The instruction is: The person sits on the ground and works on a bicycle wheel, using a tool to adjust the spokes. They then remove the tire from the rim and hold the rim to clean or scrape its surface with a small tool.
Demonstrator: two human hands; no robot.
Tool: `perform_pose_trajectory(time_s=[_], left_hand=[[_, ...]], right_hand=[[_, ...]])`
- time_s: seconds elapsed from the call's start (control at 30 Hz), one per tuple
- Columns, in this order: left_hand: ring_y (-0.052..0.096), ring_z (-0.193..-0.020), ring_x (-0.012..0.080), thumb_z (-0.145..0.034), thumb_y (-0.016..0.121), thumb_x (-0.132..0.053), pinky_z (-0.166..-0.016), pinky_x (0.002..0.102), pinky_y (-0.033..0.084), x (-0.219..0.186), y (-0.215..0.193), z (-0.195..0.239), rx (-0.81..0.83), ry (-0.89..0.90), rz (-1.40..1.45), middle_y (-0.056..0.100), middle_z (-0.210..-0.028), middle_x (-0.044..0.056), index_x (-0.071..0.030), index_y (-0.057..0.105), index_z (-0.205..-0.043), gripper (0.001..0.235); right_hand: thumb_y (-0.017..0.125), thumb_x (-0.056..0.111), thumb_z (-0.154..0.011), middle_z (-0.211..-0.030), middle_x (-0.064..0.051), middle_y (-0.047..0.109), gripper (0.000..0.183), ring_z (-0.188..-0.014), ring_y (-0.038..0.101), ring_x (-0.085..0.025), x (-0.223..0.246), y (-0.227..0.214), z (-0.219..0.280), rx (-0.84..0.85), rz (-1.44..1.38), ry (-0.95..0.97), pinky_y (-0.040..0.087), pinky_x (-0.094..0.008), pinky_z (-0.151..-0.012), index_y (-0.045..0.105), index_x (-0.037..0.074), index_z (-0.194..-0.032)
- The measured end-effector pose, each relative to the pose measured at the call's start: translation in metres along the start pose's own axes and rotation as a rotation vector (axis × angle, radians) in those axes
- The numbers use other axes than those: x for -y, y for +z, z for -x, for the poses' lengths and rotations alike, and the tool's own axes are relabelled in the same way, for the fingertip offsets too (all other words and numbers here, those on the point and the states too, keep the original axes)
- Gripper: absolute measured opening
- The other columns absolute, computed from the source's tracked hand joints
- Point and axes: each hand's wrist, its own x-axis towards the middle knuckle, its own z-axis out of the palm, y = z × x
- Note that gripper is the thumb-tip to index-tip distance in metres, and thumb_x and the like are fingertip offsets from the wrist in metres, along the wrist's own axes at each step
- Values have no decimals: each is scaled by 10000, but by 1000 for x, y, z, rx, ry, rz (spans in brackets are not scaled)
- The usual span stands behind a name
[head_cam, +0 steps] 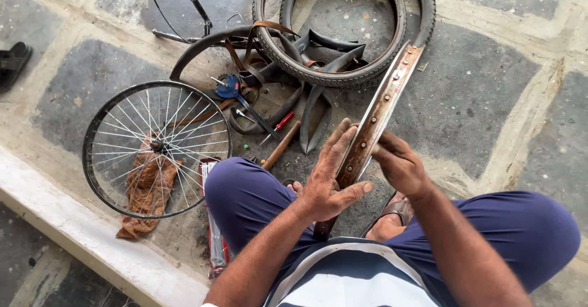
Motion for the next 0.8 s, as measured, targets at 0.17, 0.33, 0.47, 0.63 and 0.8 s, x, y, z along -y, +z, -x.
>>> perform_pose_trajectory(time_s=[0.17,0.33,0.47,0.63,0.8], left_hand=[[229,-1660,380,-938,741,-419,-1338,549,301,-4,3,4,-7,-28,-12,160,-1788,179,-149,209,-1699,967],[252,-1634,395,-912,760,-412,-1319,541,325,-9,5,-3,-18,-22,2,170,-1772,184,-158,247,-1682,960],[228,-1659,406,-919,775,-420,-1331,551,312,-6,0,-1,-7,-23,-21,166,-1787,183,-163,254,-1692,967],[229,-1660,412,-922,764,-466,-1326,547,318,-7,0,-2,4,-45,37,159,-1786,189,-155,263,-1691,969],[255,-1667,412,-933,764,-462,-1343,545,312,-10,-2,-4,-15,-6,17,181,-1788,195,-130,282,-1690,957]], right_hand=[[729,247,-854,-1019,-97,692,353,-972,680,-262,-8,3,-7,-220,769,-208,569,-445,-878,591,32,-1097],[798,253,-741,-881,-111,663,317,-874,613,-277,-27,15,-7,-662,1129,-712,458,-445,-860,563,74,-855],[679,118,-955,-1042,-110,706,185,-984,696,-208,-30,3,11,-288,616,-326,560,-337,-882,662,-10,-1088],[541,78,-1003,-1255,-74,704,326,-1201,645,-158,-11,-16,2,-43,20,-16,539,-324,-1069,623,41,-1317],[684,98,-917,-1162,-103,721,318,-1090,665,-209,27,-13,-7,72,221,48,564,-373,-951,667,-2,-1218]])
